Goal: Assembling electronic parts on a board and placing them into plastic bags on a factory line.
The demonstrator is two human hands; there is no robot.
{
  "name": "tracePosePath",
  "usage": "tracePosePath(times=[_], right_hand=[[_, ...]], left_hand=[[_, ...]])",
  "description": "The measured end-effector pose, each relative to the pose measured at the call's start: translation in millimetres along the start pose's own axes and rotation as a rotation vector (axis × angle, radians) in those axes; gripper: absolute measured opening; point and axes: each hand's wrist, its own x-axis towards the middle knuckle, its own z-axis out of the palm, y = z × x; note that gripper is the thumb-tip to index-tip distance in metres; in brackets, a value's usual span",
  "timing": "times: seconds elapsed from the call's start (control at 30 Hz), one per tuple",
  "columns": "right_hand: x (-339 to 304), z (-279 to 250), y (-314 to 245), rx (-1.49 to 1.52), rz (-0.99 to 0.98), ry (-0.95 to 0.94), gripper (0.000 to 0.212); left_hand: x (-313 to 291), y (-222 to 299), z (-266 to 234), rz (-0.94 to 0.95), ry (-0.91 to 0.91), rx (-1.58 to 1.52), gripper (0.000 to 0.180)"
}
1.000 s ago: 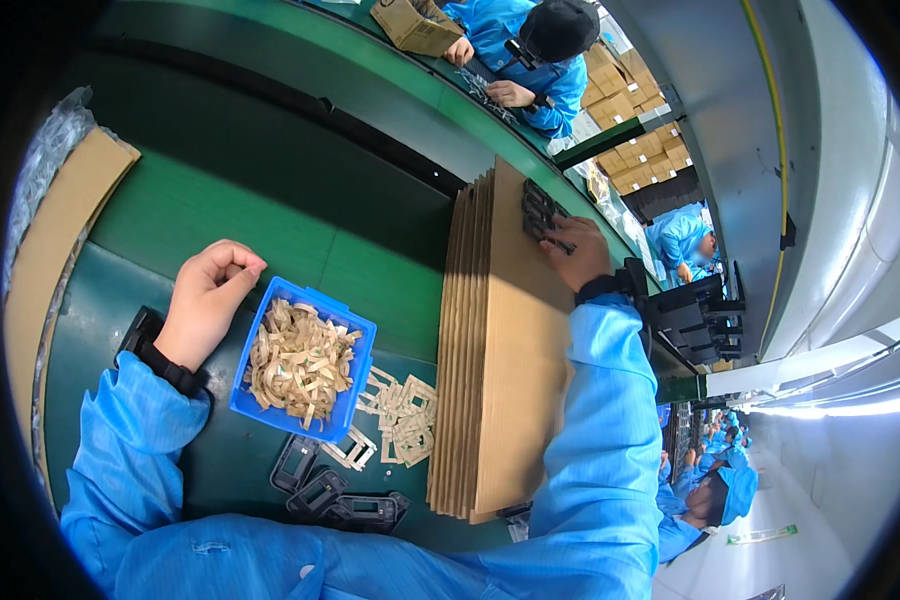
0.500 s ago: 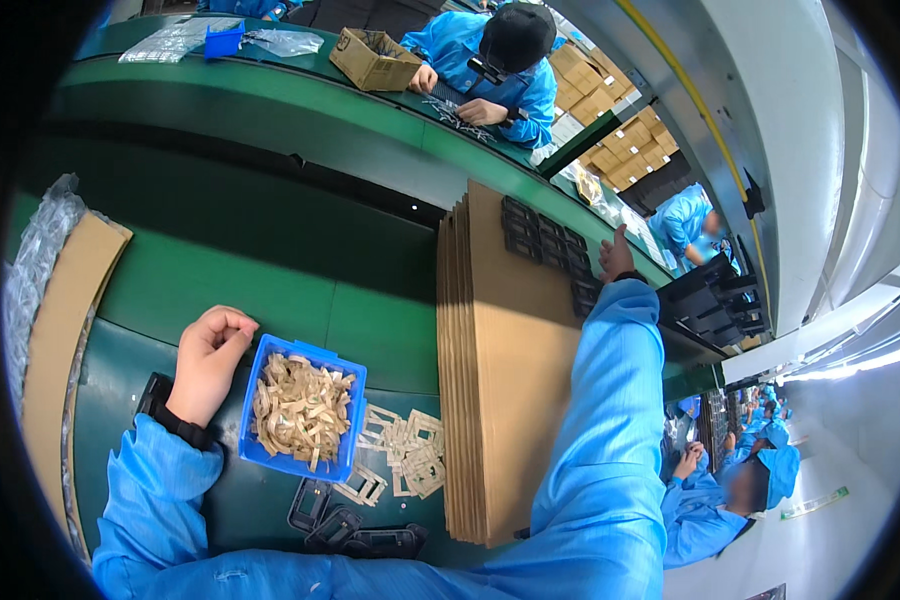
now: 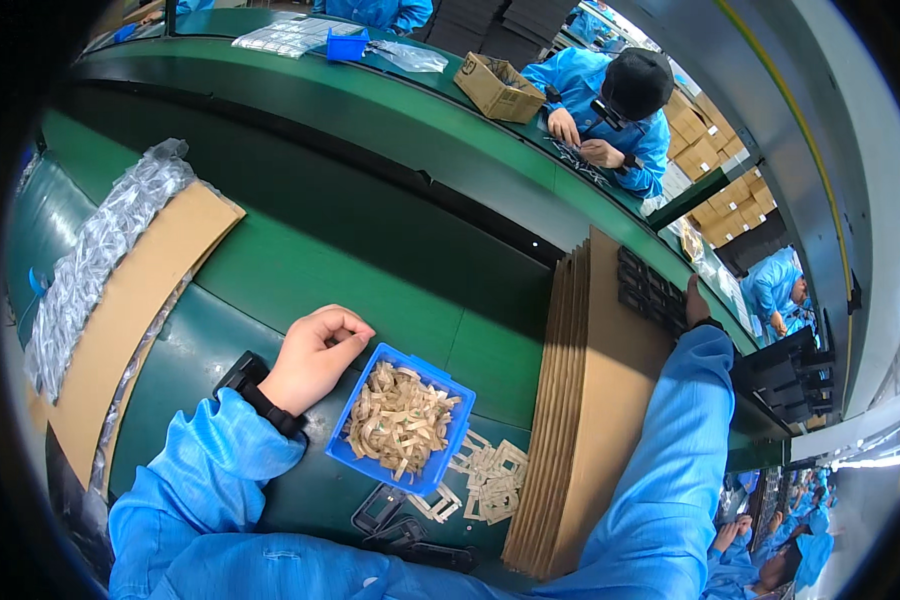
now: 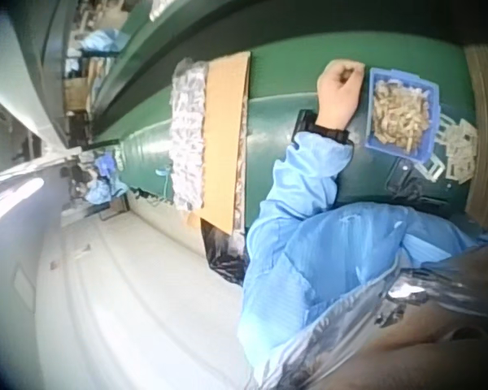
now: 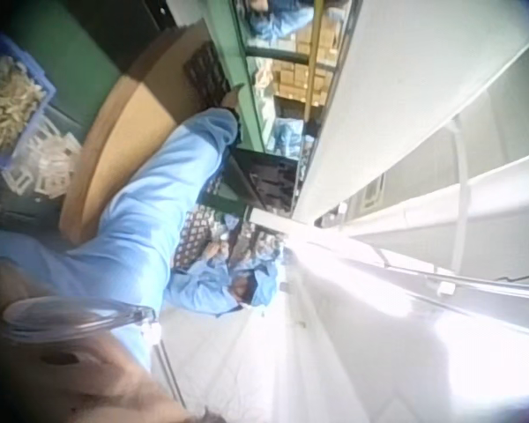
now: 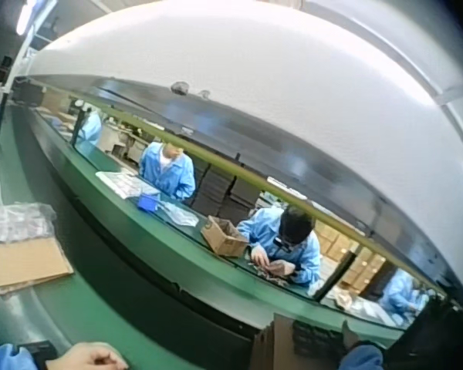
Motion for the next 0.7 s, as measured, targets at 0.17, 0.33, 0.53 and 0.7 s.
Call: tracePosePath(times=[0.17,0.33,0.53,0.7], right_hand=[[-16.8,-10.4,5.3,-0.014,-0.048,0.048,0.111],[-56.2,-4.8,-35.6,0.135,0.087,-0.039,0.113],[-45.0,-24.3,26.3,0.404,0.243,0.002,0.125],[-74.1,-26.0,26.7,0.588,0.406,-0.212,0.13]], left_hand=[[3.5,-0.3,2.8,0.043,0.007,-0.027,0.007],[-2.7,-2.4,-6.1,-0.052,0.018,-0.089,0.006],[3.8,-6.6,-0.7,-0.016,0.004,-0.157,0.007],[1.4,-11.0,-2.4,-0.01,0.018,-0.137,0.007]])
